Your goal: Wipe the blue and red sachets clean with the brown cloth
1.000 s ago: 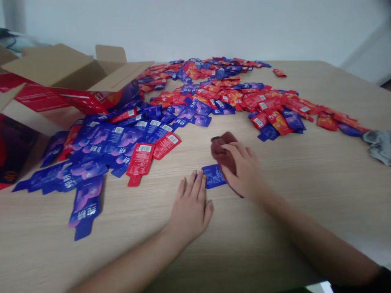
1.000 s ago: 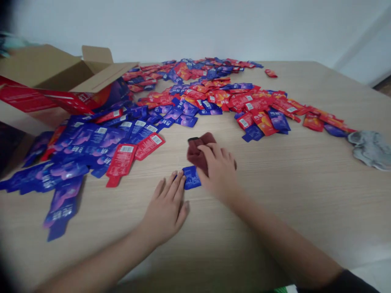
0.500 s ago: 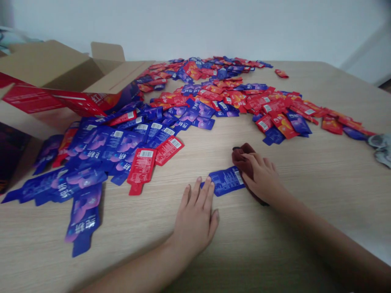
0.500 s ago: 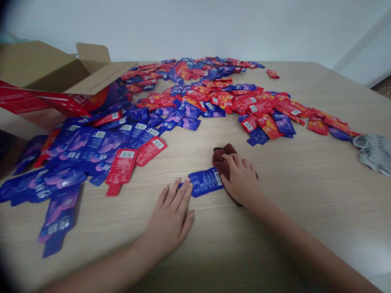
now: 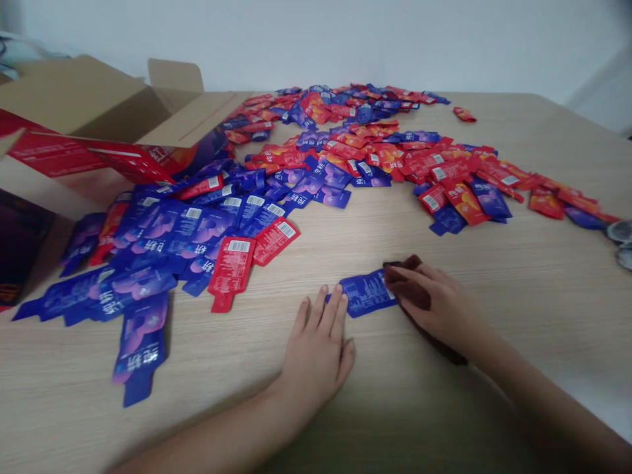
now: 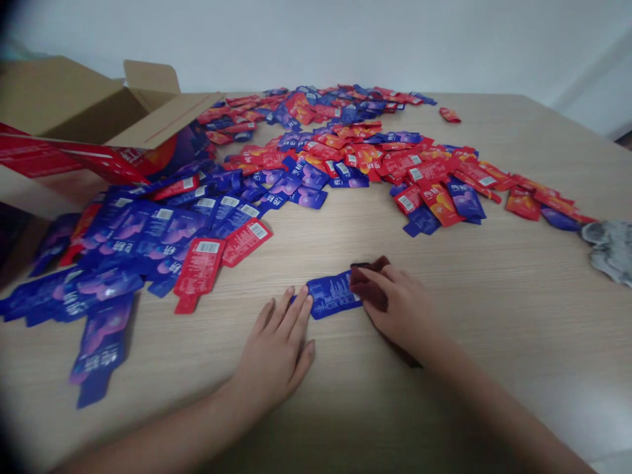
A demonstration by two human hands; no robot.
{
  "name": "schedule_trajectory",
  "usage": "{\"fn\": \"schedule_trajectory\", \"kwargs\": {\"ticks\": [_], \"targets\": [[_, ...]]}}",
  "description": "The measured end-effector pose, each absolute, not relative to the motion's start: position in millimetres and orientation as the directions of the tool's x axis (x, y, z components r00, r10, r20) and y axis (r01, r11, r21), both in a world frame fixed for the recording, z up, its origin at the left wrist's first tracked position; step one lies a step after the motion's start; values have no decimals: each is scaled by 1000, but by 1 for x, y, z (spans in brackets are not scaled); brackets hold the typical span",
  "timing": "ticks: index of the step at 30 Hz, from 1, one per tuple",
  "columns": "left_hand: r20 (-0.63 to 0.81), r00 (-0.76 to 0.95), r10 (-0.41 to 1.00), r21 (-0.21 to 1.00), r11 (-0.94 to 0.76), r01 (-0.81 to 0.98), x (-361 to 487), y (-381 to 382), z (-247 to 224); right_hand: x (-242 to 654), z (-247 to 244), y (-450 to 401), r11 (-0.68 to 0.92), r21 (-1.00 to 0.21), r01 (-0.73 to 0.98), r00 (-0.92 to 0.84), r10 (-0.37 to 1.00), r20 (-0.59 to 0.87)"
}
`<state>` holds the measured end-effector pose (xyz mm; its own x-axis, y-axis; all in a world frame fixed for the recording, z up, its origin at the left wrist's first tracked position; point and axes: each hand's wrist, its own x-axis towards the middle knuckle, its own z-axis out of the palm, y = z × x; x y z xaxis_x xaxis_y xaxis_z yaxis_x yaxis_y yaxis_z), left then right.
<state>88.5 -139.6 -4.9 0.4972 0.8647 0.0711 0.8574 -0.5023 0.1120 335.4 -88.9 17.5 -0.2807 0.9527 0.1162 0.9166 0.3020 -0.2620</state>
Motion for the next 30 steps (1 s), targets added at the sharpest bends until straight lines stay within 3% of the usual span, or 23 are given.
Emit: {"fn": "schedule_trajectory", "kwargs": {"ticks": [4,7,11,20,23,26,30], "targets": [[73,491,868,115,-497,860,89,-140,-6,341,35,-87,250,-295,922,-197,960,197],[66,499,864,111,-504,857,89,-140,-5,303,41,-94,397,-346,850,-312,909,278],[30,505,862,107,-505,856,90,-139,-4,270,28,-104,511,-271,816,-490,859,146],[56,492,869,109,-495,862,90,-139,-4,336,26,-86,232,-208,950,-197,965,172],[53,500,865,110,-502,858,90,-138,-3,309,33,-89,342,-235,910,-283,926,250],[36,508,860,113,-509,853,90,-137,-2,277,31,-96,515,-261,817,-479,857,190],[31,507,861,117,-507,854,90,-137,0,288,19,-95,469,-249,847,-449,883,135]]}}
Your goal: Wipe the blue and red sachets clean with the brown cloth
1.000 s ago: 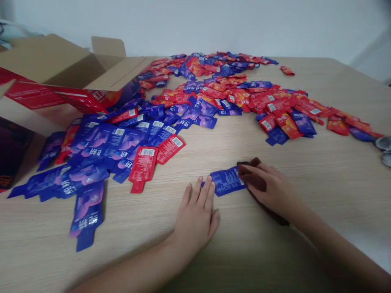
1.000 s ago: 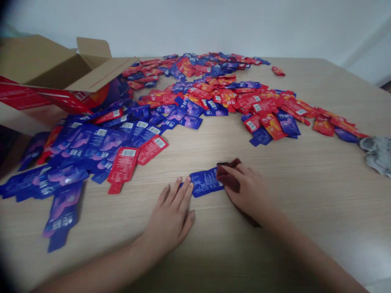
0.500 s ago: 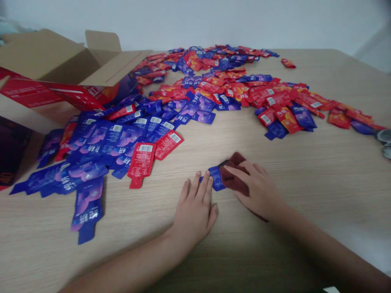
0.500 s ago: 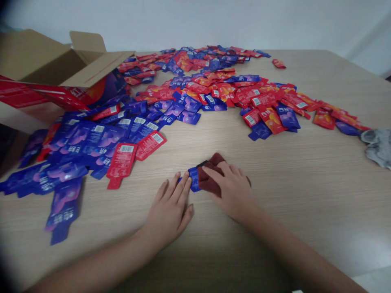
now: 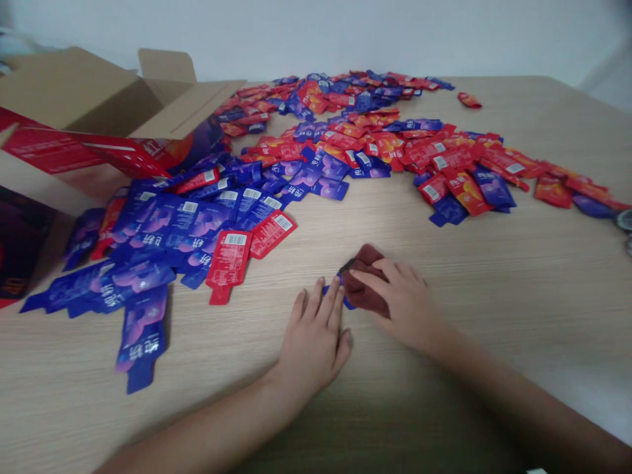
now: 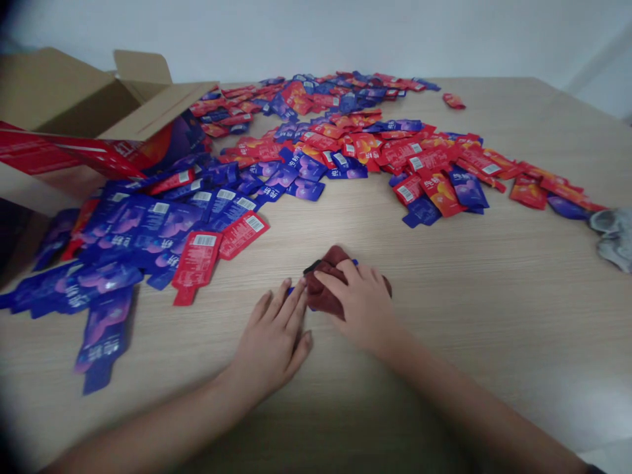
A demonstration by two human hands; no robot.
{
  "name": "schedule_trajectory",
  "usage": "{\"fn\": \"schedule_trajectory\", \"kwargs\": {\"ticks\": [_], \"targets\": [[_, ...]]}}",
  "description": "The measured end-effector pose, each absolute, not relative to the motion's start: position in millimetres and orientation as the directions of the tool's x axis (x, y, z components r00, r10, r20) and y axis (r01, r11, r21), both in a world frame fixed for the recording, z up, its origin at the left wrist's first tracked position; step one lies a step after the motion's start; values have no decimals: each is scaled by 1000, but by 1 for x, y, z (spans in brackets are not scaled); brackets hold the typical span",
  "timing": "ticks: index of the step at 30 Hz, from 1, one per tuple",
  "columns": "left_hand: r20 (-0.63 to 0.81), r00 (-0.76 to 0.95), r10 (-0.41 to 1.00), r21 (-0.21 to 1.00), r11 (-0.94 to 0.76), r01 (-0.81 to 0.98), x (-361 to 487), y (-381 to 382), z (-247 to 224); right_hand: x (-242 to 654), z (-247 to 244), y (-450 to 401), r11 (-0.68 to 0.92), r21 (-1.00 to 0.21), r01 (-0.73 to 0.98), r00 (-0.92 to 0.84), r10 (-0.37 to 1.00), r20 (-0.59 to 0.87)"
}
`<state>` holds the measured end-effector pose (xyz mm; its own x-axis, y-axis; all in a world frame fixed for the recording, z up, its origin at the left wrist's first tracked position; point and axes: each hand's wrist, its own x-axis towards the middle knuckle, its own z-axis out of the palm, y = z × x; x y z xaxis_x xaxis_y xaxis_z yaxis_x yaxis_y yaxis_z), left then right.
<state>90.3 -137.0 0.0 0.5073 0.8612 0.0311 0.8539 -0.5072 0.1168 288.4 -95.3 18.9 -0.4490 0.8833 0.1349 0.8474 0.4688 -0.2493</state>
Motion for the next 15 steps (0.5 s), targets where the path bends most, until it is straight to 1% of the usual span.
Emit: {"fn": "schedule_trajectory", "kwargs": {"ticks": [3,5,7,9,11,13,15], "targets": [[30,504,863,116,-504,856,91,-137,0,327,15,-85,355,-275,893,-332,934,129],[27,504,863,115,-504,856,91,-136,0,345,18,-78,304,-268,914,-281,952,120],[27,506,862,116,-505,855,91,-136,0,347,27,-74,281,-246,928,-249,956,152],[31,508,861,117,-508,854,91,-136,0,331,36,-75,302,-264,916,-247,943,223],[34,513,858,120,-513,850,90,-136,0,304,41,-80,396,-309,865,-326,910,255],[36,511,859,126,-511,850,90,-136,0,279,40,-88,516,-339,787,-472,857,208],[40,503,863,129,-504,854,90,-137,0,267,33,-94,562,-339,755,-550,823,141]]}}
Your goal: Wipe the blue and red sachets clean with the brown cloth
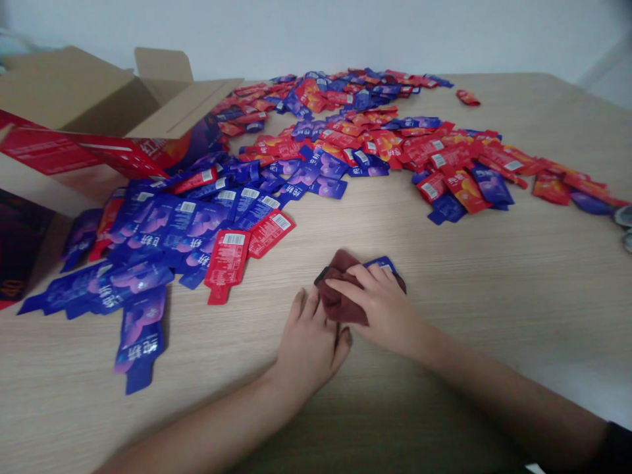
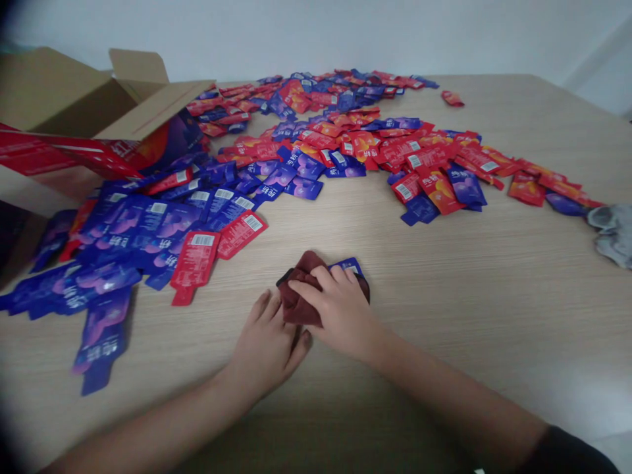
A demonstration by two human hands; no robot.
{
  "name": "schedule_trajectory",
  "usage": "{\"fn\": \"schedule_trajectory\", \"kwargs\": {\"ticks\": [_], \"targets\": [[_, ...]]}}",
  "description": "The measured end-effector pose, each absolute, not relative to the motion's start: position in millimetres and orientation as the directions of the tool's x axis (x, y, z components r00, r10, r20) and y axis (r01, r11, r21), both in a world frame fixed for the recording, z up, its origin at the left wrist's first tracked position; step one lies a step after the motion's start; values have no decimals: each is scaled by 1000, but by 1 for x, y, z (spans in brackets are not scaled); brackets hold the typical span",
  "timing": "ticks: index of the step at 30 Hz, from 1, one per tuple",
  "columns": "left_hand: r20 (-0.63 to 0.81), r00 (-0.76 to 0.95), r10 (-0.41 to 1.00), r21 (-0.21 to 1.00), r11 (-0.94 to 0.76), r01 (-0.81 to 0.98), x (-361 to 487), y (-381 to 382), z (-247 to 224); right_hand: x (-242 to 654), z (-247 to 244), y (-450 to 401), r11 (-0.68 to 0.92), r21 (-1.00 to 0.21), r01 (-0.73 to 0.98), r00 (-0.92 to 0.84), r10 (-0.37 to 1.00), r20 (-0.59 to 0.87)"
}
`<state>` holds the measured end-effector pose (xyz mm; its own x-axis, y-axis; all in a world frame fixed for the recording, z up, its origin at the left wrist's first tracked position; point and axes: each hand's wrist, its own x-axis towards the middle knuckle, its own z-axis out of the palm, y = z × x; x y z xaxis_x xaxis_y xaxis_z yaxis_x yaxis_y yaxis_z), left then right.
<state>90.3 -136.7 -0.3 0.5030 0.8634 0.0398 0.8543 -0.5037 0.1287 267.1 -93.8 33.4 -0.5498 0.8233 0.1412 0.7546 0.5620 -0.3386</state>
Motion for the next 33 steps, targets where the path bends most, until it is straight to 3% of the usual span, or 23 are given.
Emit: {"fn": "schedule_trajectory", "kwargs": {"ticks": [9,12,16,23,26,29,33], "targets": [[18,497,867,127,-495,859,90,-137,-2,336,31,-70,274,-306,912,-239,960,148],[20,499,866,119,-498,859,91,-137,-2,313,38,-74,390,-295,873,-332,916,227],[28,504,863,115,-503,856,91,-137,-1,281,30,-93,578,-329,746,-560,813,158],[23,503,864,101,-502,859,92,-137,-1,348,14,-85,365,-360,858,-342,931,130],[23,504,863,87,-504,859,92,-137,-2,354,23,-80,344,-320,883,-297,936,188],[29,506,862,77,-507,859,93,-136,-2,324,29,-89,447,-323,834,-377,889,259],[35,507,861,73,-508,858,93,-136,-1,292,24,-105,540,-366,758,-524,838,151]]}}
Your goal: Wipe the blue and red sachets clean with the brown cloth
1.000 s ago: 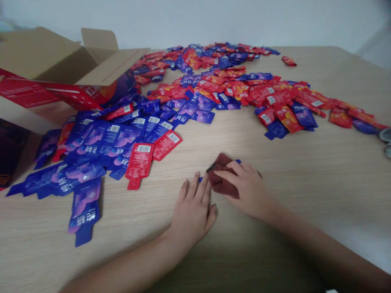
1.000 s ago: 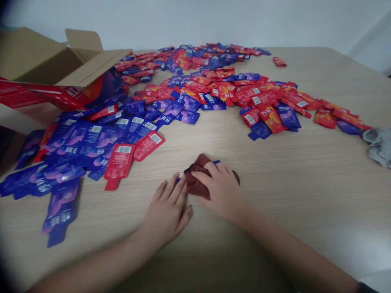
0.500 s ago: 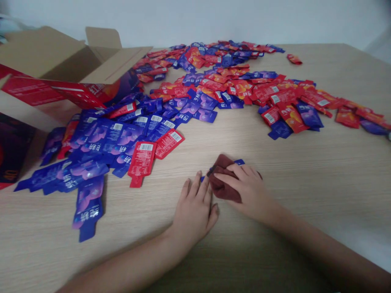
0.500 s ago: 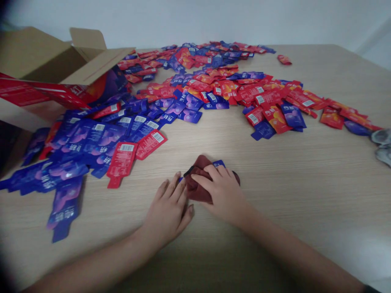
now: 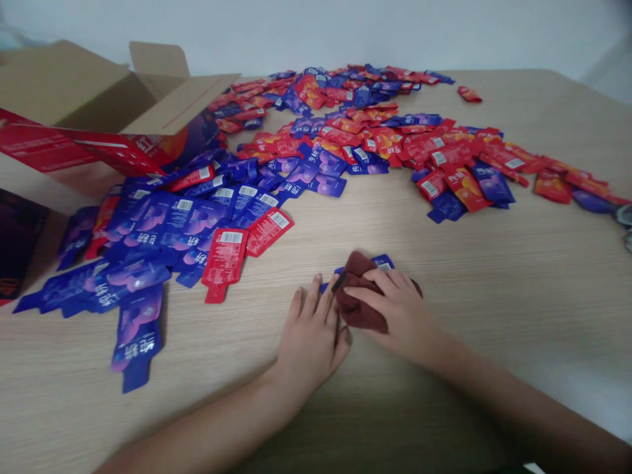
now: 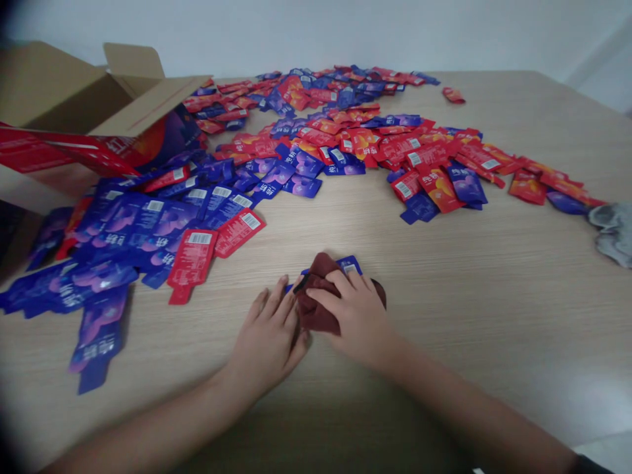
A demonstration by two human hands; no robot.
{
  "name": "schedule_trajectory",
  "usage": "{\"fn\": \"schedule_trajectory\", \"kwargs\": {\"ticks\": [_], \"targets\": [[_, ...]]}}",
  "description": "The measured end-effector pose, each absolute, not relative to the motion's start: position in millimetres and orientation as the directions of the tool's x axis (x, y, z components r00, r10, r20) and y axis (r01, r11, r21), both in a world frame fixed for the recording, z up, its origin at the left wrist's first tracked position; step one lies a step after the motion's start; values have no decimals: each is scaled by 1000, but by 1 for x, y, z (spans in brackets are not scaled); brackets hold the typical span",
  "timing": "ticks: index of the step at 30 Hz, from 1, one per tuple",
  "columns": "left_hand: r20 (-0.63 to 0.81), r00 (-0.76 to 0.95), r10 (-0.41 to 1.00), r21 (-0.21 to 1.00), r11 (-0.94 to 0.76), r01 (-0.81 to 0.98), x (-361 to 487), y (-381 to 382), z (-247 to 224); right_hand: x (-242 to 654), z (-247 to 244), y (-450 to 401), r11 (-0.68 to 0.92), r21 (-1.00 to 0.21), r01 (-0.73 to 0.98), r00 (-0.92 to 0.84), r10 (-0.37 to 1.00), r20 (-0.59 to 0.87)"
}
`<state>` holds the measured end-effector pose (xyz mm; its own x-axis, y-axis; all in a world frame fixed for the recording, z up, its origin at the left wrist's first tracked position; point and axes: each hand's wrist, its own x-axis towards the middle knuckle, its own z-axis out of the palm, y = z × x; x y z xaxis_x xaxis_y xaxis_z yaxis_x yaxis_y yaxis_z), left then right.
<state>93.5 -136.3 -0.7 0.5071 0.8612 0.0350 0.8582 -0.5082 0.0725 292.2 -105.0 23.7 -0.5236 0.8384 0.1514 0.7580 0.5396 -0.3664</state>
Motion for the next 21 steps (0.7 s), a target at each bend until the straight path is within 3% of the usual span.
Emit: {"fn": "schedule_trajectory", "kwargs": {"ticks": [8,11,13,16,21], "targets": [[24,510,860,57,-510,858,93,-136,-2,355,30,-96,332,-532,779,-375,926,28],[20,502,865,51,-502,863,94,-136,-3,339,35,-96,391,-540,746,-366,917,158],[19,505,863,51,-505,862,94,-135,-2,314,34,-98,479,-525,704,-434,875,216],[16,510,860,55,-510,858,94,-135,-1,287,26,-103,545,-439,715,-539,829,151],[36,505,862,43,-506,861,94,-134,0,322,14,-98,412,-394,821,-395,910,128]]}}
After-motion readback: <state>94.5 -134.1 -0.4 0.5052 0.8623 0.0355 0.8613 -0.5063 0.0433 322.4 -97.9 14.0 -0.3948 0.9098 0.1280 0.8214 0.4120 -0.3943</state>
